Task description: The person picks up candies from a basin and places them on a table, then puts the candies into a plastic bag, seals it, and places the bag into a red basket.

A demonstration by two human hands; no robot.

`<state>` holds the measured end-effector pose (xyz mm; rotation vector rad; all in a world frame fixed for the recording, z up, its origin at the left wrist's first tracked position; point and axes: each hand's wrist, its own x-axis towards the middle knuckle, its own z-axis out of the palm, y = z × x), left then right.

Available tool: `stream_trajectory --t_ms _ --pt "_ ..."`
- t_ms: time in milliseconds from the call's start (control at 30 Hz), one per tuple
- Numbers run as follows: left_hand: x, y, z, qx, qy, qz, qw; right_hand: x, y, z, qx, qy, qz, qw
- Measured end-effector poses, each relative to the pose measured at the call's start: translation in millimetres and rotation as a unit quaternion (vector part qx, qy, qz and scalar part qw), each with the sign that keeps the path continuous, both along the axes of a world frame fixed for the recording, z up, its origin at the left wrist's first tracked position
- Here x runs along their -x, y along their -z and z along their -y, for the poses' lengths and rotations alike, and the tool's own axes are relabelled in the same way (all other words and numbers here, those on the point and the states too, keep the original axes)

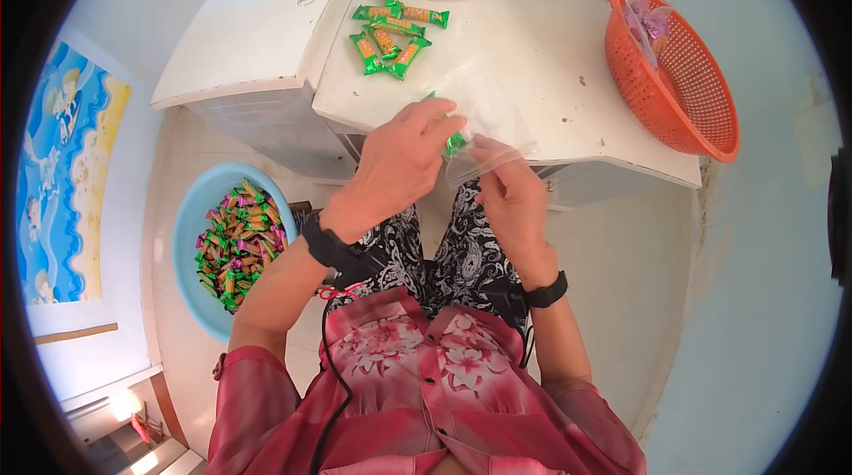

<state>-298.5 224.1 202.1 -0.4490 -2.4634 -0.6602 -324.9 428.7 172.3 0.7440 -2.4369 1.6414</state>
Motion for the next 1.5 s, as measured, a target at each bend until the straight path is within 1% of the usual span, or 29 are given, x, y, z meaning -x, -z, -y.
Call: stream_trajectory --t_ms 100,200,300,400,433,500,600,700,800,1000,1100,1200,1300,1400,1500 --pt "8 8 6 0.057 -0.052 0.032 0.997 1 -6 -6 -0.078 0.018 -0.054 0.995" --pt "12 5 14 0.059 -0.021 0.040 0.997 0 -2 -15 -0.033 -0.009 -0.017 0.999" --pt "14 7 17 0.043 -0.016 0.007 0.999 -8 -17 -28 0.023 -0.038 -0.003 0.999" --pt "5 -4 15 -0.113 -0.046 0.070 0.990 -9 -25 -37 0.058 -0.029 -0.003 0.998" --pt "3 -3 16 -0.159 -0.047 0.059 0.984 -8 -26 -37 0.067 -0.031 -0.025 0.997" --pt "1 2 19 -0.249 -0.046 0.037 0.967 -8 -25 -39 0.075 -0.027 -0.035 0.996" --pt "6 6 31 -0.207 -0.122 -0.025 0.970 -16 -24 -41 0.086 -0.027 -0.032 0.995" --pt "21 6 50 -0.116 -0.192 -0.034 0.974 -25 -16 -39 0.097 -0.018 -0.026 0.995" --pt "40 5 58 -0.018 -0.210 -0.071 0.975 -34 -10 -38 0.102 -0.025 -0.002 0.994" --pt "60 -1 56 0.064 -0.257 0.021 0.964 -40 -8 -38 0.113 -0.031 -0.001 0.993" --pt "65 5 59 0.047 -0.263 0.031 0.963 -40 -8 -41 0.112 -0.037 -0.005 0.993" --pt "64 9 61 0.027 -0.268 0.005 0.963 -41 -5 -41 0.114 -0.041 0.007 0.993" --pt "51 -5 58 -0.015 -0.235 -0.039 0.971 -41 -3 -41 0.109 -0.041 0.003 0.993" --pt "31 -23 53 -0.014 -0.137 -0.090 0.986 -39 -7 -40 0.143 -0.021 0.053 0.988" --pt "6 -42 40 0.005 -0.016 -0.072 0.997 -35 -10 -36 0.205 -0.015 0.088 0.975"
